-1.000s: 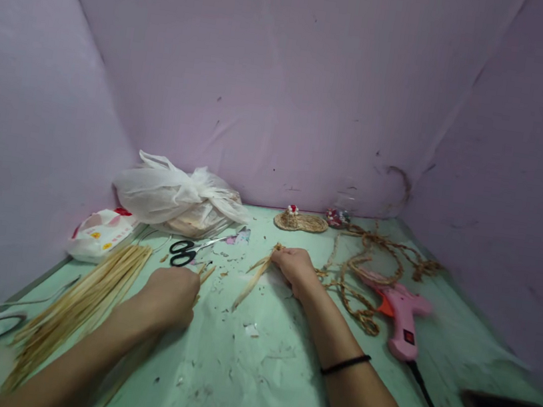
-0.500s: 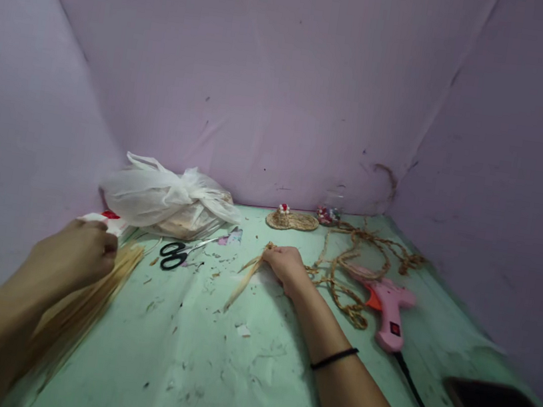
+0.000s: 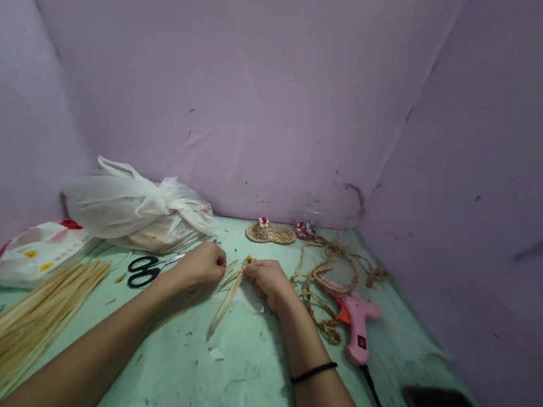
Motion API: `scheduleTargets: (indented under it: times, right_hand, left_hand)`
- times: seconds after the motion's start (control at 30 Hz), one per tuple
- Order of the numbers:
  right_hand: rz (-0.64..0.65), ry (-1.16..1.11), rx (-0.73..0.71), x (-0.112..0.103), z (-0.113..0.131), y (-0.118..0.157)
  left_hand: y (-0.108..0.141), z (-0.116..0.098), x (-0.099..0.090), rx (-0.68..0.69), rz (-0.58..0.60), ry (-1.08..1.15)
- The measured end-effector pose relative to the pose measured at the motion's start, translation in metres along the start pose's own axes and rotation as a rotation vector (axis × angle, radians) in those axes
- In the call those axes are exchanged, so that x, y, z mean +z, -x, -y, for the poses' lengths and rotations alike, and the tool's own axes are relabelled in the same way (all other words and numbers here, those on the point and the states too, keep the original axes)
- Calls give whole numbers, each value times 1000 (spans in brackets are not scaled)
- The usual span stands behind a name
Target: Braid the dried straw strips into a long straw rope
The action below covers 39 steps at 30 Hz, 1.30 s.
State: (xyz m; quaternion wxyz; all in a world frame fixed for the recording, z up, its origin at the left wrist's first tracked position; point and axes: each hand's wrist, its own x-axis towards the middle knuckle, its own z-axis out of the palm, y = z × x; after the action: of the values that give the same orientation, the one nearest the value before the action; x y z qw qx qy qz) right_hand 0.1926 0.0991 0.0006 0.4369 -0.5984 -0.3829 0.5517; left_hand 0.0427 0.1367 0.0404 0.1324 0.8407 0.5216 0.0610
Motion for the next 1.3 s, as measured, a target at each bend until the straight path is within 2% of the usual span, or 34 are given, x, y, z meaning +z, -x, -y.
scheduleTargets:
  times: [0.2, 0.3, 0.43, 0.57, 0.63, 0.8, 0.97, 1.13, 1.3]
  right_hand:
    - [-18, 43, -34, 3, 1, 0]
    - [-25, 50, -31, 3, 1, 1]
    - [-21, 55, -39, 3, 0, 2]
    - [-26, 51, -55, 3, 1, 2]
    - [-31, 60, -60, 3, 1, 3]
    - [-43, 90, -72, 4, 1, 5]
    - [-57, 111, -60, 6, 3, 6]
    - [-60, 101, -69, 6, 3, 7]
    - [-61, 117, -66, 6, 2, 5]
  left_hand:
    - [-10, 13, 6, 121, 88, 179]
    - [-14, 14, 10, 109, 119, 247]
    - [-18, 8, 15, 42, 30, 202]
    - [-20, 6, 18, 69, -4, 192]
    - [-20, 7, 19, 66, 34, 260]
    - [-15, 5, 14, -71, 246, 664]
    - [-11, 4, 10, -126, 340, 823]
    - [-13, 6, 17, -162, 292, 828]
    - [-7, -7, 8, -183, 211, 737]
